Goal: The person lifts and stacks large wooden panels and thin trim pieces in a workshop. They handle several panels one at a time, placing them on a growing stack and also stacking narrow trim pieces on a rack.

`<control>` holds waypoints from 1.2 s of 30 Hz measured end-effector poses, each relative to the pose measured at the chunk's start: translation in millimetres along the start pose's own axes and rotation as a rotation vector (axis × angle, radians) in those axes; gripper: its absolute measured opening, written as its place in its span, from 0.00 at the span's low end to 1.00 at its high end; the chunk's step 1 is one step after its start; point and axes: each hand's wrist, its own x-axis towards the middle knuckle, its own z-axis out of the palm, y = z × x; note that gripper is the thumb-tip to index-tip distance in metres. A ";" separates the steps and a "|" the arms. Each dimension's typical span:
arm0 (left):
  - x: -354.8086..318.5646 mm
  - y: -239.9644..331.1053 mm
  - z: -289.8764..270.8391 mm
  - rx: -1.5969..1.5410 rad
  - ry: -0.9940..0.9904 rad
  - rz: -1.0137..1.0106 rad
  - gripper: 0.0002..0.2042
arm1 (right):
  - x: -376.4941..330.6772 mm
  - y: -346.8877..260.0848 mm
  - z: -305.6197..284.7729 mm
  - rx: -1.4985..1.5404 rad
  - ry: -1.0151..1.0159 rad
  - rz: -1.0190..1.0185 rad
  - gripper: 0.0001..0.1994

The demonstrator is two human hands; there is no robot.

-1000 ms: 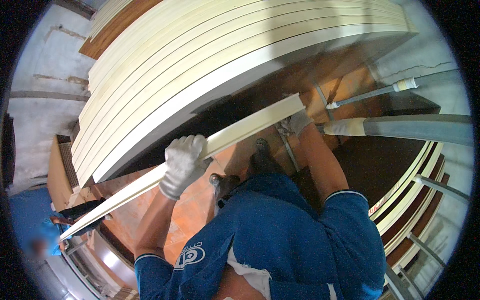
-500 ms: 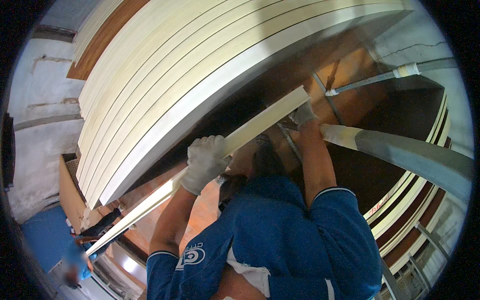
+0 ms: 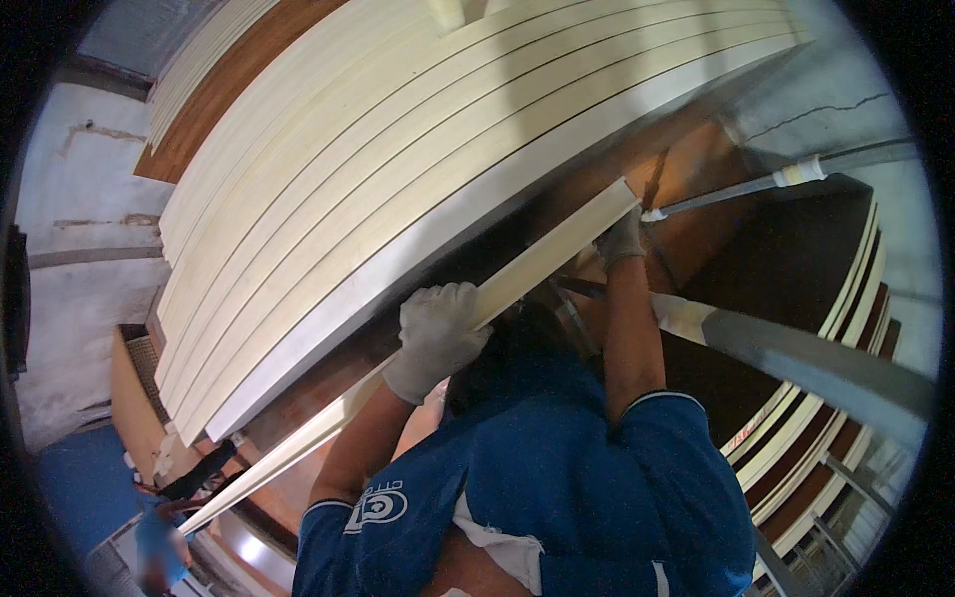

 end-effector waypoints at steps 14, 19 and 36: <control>34.0 31.8 -2.2 0.023 0.170 -0.006 0.24 | -13.5 -9.3 38.4 0.180 0.284 -0.231 0.19; -9.8 46.0 -23.0 -0.052 0.295 -0.002 0.26 | -76.5 46.2 3.1 0.065 0.305 0.047 0.19; -436.2 -48.6 129.5 -0.716 -0.001 -1.384 0.10 | -147.0 133.2 -162.5 -1.141 -0.100 0.351 0.14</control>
